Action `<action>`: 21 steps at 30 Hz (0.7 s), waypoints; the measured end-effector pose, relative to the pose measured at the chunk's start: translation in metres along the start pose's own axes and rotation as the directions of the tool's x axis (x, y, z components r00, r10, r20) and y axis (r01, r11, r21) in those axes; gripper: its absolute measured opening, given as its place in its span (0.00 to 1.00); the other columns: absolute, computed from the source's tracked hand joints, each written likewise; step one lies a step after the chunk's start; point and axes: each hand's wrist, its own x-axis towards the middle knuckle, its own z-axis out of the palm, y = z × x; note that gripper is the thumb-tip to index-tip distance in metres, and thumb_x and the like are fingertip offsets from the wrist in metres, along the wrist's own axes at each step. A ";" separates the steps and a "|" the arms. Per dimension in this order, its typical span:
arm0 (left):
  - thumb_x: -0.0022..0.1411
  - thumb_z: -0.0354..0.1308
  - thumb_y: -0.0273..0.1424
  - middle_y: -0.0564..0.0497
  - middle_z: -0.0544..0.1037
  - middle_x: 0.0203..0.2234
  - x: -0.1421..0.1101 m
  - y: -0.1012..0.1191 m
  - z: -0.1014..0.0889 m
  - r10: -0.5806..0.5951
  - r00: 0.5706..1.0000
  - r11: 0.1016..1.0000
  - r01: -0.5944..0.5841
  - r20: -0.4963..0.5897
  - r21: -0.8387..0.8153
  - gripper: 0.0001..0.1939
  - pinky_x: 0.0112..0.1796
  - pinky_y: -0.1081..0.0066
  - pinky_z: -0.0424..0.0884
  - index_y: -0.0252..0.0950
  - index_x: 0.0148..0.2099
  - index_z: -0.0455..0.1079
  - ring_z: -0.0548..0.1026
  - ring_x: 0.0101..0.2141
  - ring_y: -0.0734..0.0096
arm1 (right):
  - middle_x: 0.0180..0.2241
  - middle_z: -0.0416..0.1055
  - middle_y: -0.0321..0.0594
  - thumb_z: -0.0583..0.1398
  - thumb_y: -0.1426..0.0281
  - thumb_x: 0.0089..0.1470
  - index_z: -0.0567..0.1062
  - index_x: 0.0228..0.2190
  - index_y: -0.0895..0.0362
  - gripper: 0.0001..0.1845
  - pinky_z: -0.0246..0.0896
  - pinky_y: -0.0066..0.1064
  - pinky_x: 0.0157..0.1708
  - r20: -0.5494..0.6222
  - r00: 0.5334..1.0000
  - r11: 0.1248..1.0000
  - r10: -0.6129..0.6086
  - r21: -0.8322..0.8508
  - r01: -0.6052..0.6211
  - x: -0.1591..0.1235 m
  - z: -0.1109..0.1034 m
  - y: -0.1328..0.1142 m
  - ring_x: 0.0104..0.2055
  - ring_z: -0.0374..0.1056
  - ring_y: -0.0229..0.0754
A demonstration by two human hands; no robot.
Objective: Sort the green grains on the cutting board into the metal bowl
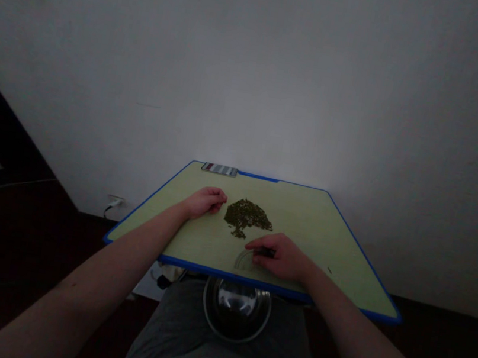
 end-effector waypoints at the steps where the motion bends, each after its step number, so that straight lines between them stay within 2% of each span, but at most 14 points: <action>1: 0.48 0.59 0.34 0.57 0.64 0.13 0.000 0.000 0.000 -0.001 1.000 1.000 0.001 -0.003 -0.001 0.10 0.17 0.78 0.54 0.32 0.27 0.63 0.61 0.14 0.82 | 0.23 0.69 0.35 0.58 0.71 0.46 0.74 0.40 0.57 0.17 0.57 0.24 0.26 -0.021 1.000 1.000 0.007 0.007 -0.007 0.000 0.000 0.001 0.24 0.61 0.33; 5: 0.48 0.59 0.34 0.57 0.64 0.13 0.000 0.000 0.000 0.002 1.000 1.000 -0.002 -0.007 0.009 0.10 0.16 0.77 0.53 0.32 0.26 0.63 0.61 0.14 0.82 | 0.24 0.69 0.36 0.58 0.71 0.46 0.74 0.40 0.58 0.16 0.58 0.25 0.27 -0.074 0.997 1.000 0.024 0.008 -0.023 0.001 0.001 0.005 0.25 0.62 0.34; 10: 0.48 0.58 0.34 0.57 0.64 0.13 0.001 -0.001 0.000 -0.001 1.000 1.000 0.001 -0.005 0.021 0.10 0.16 0.78 0.53 0.32 0.26 0.64 0.61 0.14 0.82 | 0.23 0.69 0.35 0.58 0.71 0.45 0.75 0.40 0.57 0.16 0.56 0.24 0.25 -0.002 1.000 1.000 0.012 0.023 -0.012 0.000 0.003 0.005 0.23 0.61 0.33; 21: 0.49 0.58 0.33 0.56 0.65 0.14 0.001 0.000 -0.001 0.007 1.000 1.000 -0.007 0.000 0.016 0.09 0.16 0.77 0.55 0.32 0.27 0.64 0.62 0.14 0.81 | 0.24 0.69 0.36 0.58 0.71 0.46 0.75 0.39 0.58 0.16 0.56 0.23 0.25 0.025 1.000 0.999 -0.012 0.049 0.011 -0.001 0.000 0.004 0.24 0.61 0.33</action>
